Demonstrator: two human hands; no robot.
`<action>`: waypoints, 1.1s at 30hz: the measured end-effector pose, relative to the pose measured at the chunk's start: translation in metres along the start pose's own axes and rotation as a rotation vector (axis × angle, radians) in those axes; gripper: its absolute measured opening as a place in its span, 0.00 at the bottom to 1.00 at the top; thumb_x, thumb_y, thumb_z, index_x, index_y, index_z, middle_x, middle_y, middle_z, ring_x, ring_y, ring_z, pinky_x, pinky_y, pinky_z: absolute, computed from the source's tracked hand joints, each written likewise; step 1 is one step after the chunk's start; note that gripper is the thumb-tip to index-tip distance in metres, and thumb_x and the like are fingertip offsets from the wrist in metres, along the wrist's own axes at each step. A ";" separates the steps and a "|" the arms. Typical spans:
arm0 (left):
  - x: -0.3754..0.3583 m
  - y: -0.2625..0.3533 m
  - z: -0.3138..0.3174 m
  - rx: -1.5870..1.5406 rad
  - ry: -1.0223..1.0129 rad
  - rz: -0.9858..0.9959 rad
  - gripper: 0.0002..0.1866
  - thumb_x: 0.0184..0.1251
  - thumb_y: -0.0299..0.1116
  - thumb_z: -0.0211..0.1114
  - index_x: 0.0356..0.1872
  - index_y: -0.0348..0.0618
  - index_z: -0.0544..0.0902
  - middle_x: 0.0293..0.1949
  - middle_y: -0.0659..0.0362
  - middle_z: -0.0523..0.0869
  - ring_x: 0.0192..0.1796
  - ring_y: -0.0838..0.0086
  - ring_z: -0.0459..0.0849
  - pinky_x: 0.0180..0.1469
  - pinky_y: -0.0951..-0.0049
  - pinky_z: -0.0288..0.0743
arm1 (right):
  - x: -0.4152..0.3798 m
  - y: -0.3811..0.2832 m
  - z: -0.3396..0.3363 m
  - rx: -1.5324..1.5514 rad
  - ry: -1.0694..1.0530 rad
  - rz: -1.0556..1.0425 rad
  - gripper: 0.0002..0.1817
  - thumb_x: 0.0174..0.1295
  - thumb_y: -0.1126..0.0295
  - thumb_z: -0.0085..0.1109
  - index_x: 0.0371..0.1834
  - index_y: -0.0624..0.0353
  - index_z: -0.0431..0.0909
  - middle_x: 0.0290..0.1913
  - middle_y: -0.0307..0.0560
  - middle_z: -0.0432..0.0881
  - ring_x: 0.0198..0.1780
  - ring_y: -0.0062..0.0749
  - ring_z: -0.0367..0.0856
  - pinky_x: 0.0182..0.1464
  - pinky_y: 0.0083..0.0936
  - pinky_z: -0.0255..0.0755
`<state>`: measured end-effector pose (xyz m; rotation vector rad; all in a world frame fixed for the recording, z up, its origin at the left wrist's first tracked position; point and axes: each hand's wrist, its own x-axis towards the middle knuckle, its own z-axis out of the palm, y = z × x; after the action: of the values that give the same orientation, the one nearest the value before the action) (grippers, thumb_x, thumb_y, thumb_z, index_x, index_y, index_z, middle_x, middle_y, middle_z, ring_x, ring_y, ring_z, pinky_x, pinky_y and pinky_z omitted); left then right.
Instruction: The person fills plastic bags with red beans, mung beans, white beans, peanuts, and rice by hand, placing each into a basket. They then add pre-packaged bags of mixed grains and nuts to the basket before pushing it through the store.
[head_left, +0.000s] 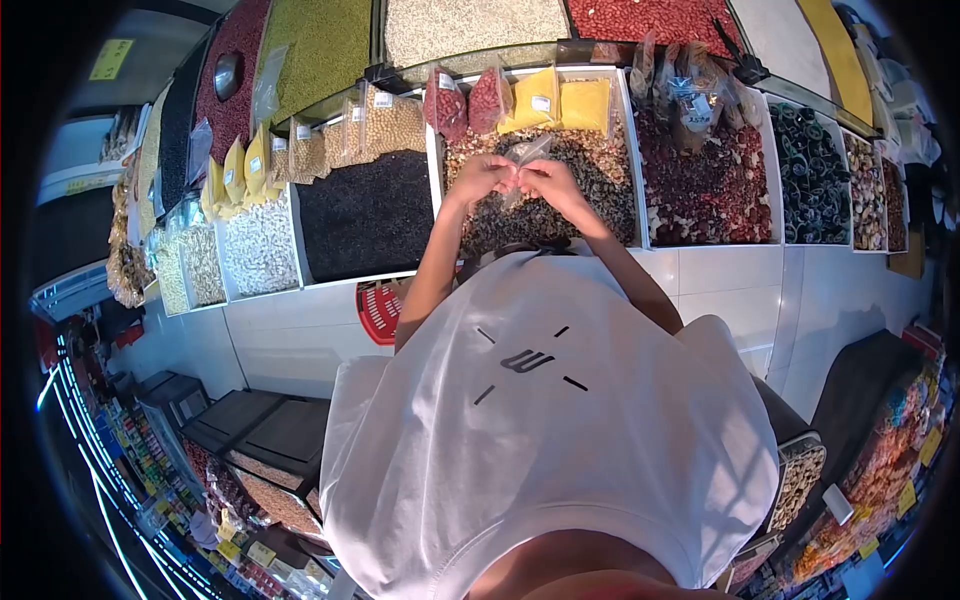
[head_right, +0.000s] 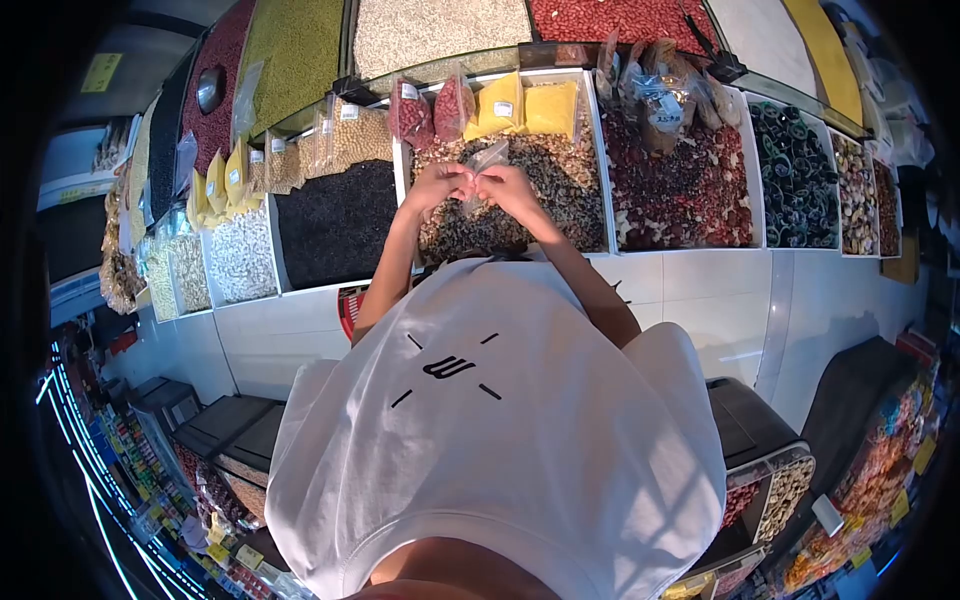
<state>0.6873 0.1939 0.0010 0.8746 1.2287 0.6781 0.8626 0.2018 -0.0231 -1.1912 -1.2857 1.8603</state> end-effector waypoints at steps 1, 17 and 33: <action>-0.001 0.002 0.000 0.000 0.001 -0.005 0.05 0.60 0.27 0.59 0.34 0.36 0.80 0.29 0.60 0.82 0.30 0.79 0.79 0.33 0.80 0.73 | 0.001 0.001 -0.002 0.003 -0.001 0.004 0.09 0.55 0.71 0.55 0.33 0.65 0.78 0.27 0.40 0.80 0.28 0.19 0.77 0.27 0.16 0.70; 0.001 -0.002 -0.001 -0.170 -0.059 -0.065 0.07 0.59 0.30 0.61 0.35 0.37 0.80 0.29 0.61 0.82 0.30 0.81 0.77 0.33 0.82 0.70 | -0.004 -0.004 -0.005 0.095 -0.035 0.035 0.12 0.60 0.65 0.52 0.32 0.63 0.78 0.29 0.39 0.80 0.30 0.19 0.78 0.30 0.15 0.70; 0.002 -0.009 0.000 -0.143 -0.057 -0.022 0.06 0.59 0.31 0.62 0.34 0.40 0.81 0.28 0.63 0.81 0.29 0.82 0.76 0.33 0.83 0.68 | -0.006 -0.007 -0.006 0.122 -0.071 0.052 0.14 0.63 0.63 0.49 0.36 0.63 0.77 0.33 0.41 0.81 0.32 0.19 0.77 0.32 0.14 0.69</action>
<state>0.6877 0.1913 -0.0075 0.7558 1.1228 0.7101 0.8702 0.2014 -0.0149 -1.1136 -1.1707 2.0047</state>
